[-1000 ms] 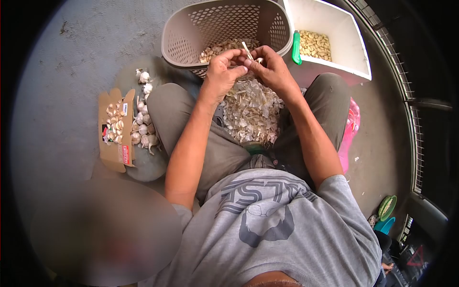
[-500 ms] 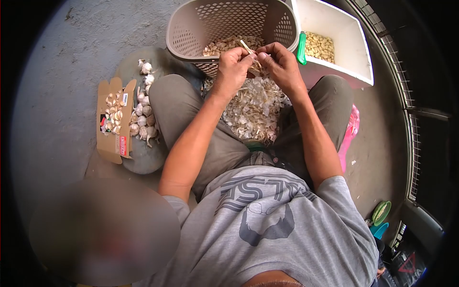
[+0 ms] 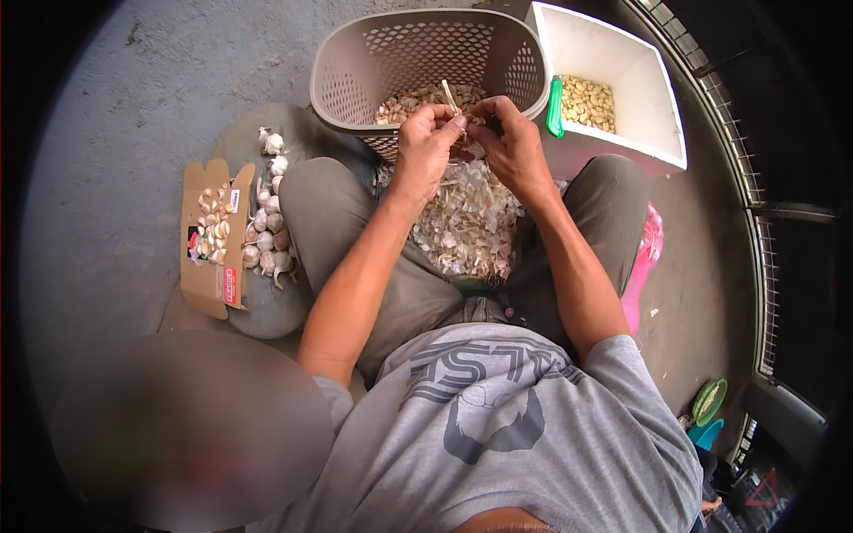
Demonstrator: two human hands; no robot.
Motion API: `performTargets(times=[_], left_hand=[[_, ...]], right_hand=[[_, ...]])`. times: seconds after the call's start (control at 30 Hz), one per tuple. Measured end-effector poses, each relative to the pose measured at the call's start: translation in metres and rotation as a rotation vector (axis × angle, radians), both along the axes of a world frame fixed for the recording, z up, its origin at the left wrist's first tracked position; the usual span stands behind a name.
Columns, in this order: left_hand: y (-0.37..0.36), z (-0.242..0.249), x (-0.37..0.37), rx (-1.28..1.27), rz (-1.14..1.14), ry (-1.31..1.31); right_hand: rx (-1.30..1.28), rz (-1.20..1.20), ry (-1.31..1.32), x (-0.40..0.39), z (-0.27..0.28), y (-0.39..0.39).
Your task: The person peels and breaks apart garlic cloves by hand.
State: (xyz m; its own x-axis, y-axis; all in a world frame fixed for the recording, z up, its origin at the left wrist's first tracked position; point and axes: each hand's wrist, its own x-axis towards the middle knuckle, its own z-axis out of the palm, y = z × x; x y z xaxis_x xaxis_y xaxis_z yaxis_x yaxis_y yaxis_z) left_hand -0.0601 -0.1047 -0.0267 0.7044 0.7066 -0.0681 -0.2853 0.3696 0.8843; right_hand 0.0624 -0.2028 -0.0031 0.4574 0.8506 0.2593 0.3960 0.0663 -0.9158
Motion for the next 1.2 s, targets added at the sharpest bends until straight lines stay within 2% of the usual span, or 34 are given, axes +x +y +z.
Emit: performTargets(times=[0.07,0.17,0.27,0.37,0.5,0.6,0.7,0.8,0.9,1.0,1.1,1.13,1.2], left_hand=[[-0.002,0.002,-0.002,-0.086,-0.057,0.04],[-0.002,-0.005,-0.002,0.079,-0.039,0.071],[-0.006,0.002,-0.001,0.185,-0.01,0.118],[-0.003,-0.001,0.0,0.025,-0.052,0.074],[-0.002,0.008,-0.006,-0.273,-0.234,-0.044],[0.0,0.007,-0.008,-0.304,-0.221,-0.051],[-0.002,0.006,-0.01,-0.21,-0.231,0.041],[-0.006,0.005,-0.009,-0.206,-0.194,0.056],[-0.007,0.001,-0.007,-0.08,-0.155,0.072],[-0.014,-0.001,-0.004,-0.015,-0.085,0.075],[-0.017,0.003,-0.003,-0.071,-0.082,0.007],[-0.01,0.003,-0.006,-0.117,-0.15,0.013],[-0.005,0.006,-0.008,-0.121,-0.152,0.035]], right_hand=[[-0.048,-0.004,-0.025,-0.002,0.006,-0.002],[0.044,0.014,0.023,0.003,-0.01,0.003],[-0.006,0.009,0.247,0.011,-0.02,0.006],[-0.014,-0.084,0.027,-0.002,-0.006,0.003],[-0.085,-0.173,-0.146,-0.008,0.004,0.001],[0.007,-0.115,-0.108,-0.002,-0.005,0.003],[0.017,-0.031,0.006,0.004,-0.002,0.001],[0.067,0.0,0.013,-0.001,0.01,-0.003],[0.074,0.043,-0.03,0.0,0.007,-0.002],[-0.064,-0.02,0.045,0.007,-0.005,0.004],[-0.065,-0.067,-0.013,0.006,-0.003,0.004],[-0.004,-0.073,-0.022,0.006,-0.009,0.006],[-0.009,0.001,0.269,0.007,-0.011,0.004]])
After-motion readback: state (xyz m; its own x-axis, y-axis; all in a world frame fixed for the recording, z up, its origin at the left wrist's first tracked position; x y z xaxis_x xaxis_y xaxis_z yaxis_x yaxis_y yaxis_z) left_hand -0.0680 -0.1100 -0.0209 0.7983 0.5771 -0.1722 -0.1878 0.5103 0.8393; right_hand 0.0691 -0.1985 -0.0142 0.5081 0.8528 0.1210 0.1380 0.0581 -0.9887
